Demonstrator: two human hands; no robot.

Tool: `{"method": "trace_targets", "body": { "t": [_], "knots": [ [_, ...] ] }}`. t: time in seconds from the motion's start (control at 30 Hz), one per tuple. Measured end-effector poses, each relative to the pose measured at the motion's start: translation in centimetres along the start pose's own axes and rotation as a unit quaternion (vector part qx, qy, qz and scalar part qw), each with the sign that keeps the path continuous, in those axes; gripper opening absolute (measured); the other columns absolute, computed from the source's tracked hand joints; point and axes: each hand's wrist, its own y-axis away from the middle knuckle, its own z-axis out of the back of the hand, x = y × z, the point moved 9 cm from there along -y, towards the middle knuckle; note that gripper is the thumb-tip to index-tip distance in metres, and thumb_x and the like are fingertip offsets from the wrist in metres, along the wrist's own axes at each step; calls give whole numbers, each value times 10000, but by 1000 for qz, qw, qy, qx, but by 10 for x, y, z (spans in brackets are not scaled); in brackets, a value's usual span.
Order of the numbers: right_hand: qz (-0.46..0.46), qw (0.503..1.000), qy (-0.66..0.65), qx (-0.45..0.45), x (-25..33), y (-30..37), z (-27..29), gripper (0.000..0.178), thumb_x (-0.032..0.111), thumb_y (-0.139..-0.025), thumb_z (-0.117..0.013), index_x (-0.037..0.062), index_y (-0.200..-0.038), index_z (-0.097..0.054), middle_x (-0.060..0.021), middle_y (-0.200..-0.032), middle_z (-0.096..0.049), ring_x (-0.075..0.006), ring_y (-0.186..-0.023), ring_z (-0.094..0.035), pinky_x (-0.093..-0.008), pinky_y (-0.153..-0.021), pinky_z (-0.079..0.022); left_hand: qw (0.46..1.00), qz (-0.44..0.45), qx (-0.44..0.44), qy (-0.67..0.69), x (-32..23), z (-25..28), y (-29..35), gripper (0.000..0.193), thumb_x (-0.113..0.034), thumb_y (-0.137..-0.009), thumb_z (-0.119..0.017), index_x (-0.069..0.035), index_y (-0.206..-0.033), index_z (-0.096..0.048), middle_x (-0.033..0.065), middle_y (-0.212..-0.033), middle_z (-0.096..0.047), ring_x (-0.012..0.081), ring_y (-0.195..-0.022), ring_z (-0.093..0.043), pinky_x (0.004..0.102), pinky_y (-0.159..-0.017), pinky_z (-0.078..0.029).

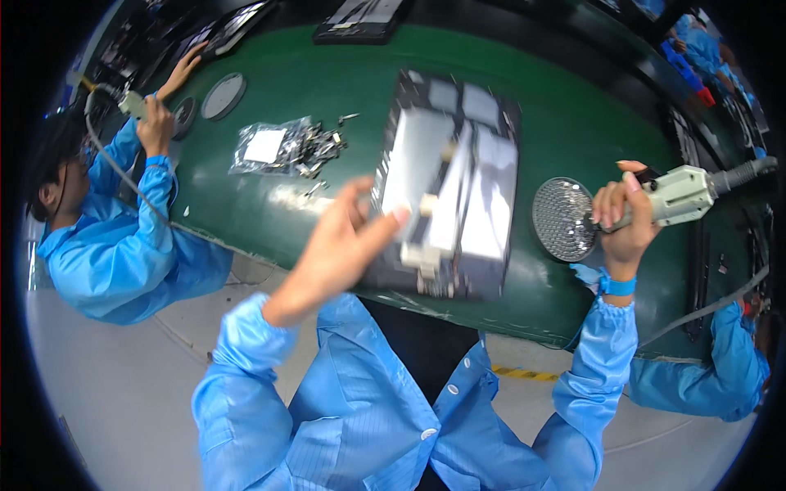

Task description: The recorder is assembling electronic panels on a conveyor belt using an electric screwdriver.

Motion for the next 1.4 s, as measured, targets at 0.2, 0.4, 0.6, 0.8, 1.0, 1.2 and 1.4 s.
{"method": "trace_targets", "body": {
  "t": [0.2, 0.4, 0.6, 0.8, 1.0, 1.2, 1.4],
  "knots": [
    [7, 1000, 4, 8, 1, 3, -2, 234, 95, -895, -484, -82, -1041, -525, -5, -509, -355, -95, -398, -360, -268, -406, -350, 995, 51, 58, -61, 50, -19, 62, 495, -171, -922, -611, 42, -1304, -378, 137, -1001, -648, 135, -880, -615, 278, -724, -495],
    [13, 1000, 18, 13, 4, 3, -3, 246, 117, -903, -475, -75, -1050, -521, 6, -512, -341, -89, -398, -347, -259, -412, -345, 808, -312, -228, -445, -75, 70, -3, 148, -188, -865, -635, -60, -797, -665, 89, -658, -544, 271, -554, -540, 379, -502, -422],
    [7, 1000, 16, 18, -1, 2, -4, 241, 116, -904, -474, -70, -1052, -517, 7, -512, -339, -90, -401, -351, -260, -417, -349, 838, -227, -43, -495, -39, 101, -132, 279, -229, -797, -714, -31, -993, -705, 151, -805, -669, 269, -706, -649, 351, -670, -513],
    [2, 1000, 13, 10, -2, 2, -4, 232, 100, -892, -485, -74, -1043, -513, 3, -507, -338, -93, -403, -356, -266, -418, -352, 843, -241, -98, -470, -30, 108, -136, 198, -140, -759, -733, -12, -910, -716, 156, -800, -658, 275, -748, -660, 347, -682, -518],
    [-10, 999, 40, 15, -3, 2, -2, 269, 152, -923, -446, -57, -1085, -495, 22, -505, -308, -80, -411, -334, -256, -446, -338, 880, -261, -78, -389, -27, 104, -141, 186, -87, -785, -713, 25, -922, -655, 147, -838, -672, 234, -790, -677, 314, -693, -528],
    [-10, 999, 43, 24, -5, 2, -3, 276, 150, -921, -443, -62, -1093, -487, 19, -512, -317, -81, -409, -339, -257, -445, -347, 939, -216, 2, -268, -29, 76, -132, 251, -124, -837, -692, 11, -1048, -660, 112, -915, -694, 167, -838, -672, 269, -763, -524],
    [-11, 999, 47, 22, -6, 1, -2, 276, 149, -919, -443, -63, -1091, -483, 16, -512, -322, -86, -410, -341, -257, -440, -346, 968, -138, 121, -170, -19, 12, -115, 213, -147, -849, -696, 1, -1001, -693, 72, -894, -685, 119, -838, -626, 240, -778, -499]
  ]
}}
